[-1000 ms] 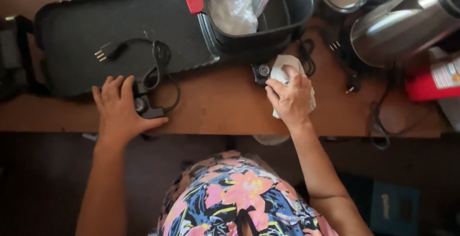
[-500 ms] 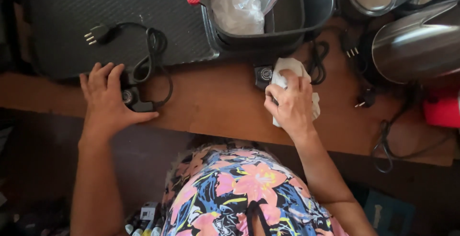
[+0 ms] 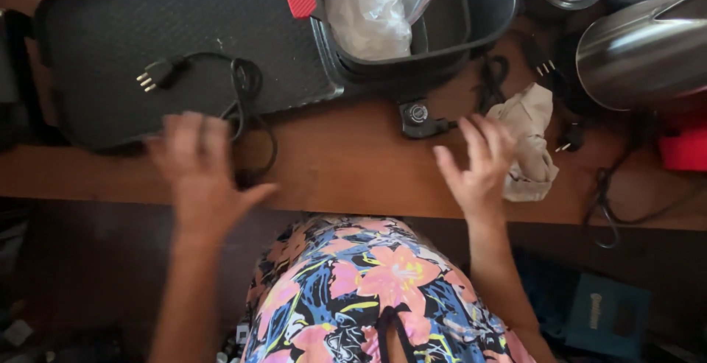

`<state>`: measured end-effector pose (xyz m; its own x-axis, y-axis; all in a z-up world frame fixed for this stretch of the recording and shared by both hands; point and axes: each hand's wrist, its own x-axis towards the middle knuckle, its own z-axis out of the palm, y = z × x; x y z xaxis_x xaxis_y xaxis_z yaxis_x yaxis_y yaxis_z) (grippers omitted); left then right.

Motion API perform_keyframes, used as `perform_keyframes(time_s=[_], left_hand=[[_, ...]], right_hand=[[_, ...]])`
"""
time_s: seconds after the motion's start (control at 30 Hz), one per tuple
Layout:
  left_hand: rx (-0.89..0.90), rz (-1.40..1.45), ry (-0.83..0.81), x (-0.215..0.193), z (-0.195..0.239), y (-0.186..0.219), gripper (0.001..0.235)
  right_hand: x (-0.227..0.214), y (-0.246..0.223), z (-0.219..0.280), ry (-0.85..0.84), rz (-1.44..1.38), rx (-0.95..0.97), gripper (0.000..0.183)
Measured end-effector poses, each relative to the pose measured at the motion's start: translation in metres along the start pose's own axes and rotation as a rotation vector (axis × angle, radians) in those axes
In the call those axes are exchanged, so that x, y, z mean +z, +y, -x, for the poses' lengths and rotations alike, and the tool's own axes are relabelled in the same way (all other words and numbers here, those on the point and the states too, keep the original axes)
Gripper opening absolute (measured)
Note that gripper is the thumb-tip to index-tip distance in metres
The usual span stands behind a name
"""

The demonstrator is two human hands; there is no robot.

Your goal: The person assembles a multi-functional electric grill by connecting the power cord to the base, attaching the cooking pot, and placing the glass lid on top. They wipe the lid with a cloth and adjust the appliance's position on the table.

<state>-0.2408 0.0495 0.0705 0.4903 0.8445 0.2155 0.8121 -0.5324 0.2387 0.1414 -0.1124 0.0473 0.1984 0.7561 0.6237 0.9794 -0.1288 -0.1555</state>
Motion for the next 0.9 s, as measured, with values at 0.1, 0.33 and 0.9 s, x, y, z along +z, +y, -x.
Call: perform_keyframes(time_s=[0.1,0.33,0.9], left_hand=[[0.311,0.103,0.08,0.034,-0.003,0.048,0.096],[0.545,0.367,0.333,0.115,-0.067,0.127,0.087],[0.397,0.193,0.389,0.172,-0.085,0.121,0.054]], right_hand=[[0.028,-0.014,-0.014,-0.047,-0.198,-0.016,0.056],[0.067,-0.017,-0.011,0.037,-0.015,0.015,0.078],[0.064,-0.014,-0.016,-0.033,-0.153,0.107,0.075]])
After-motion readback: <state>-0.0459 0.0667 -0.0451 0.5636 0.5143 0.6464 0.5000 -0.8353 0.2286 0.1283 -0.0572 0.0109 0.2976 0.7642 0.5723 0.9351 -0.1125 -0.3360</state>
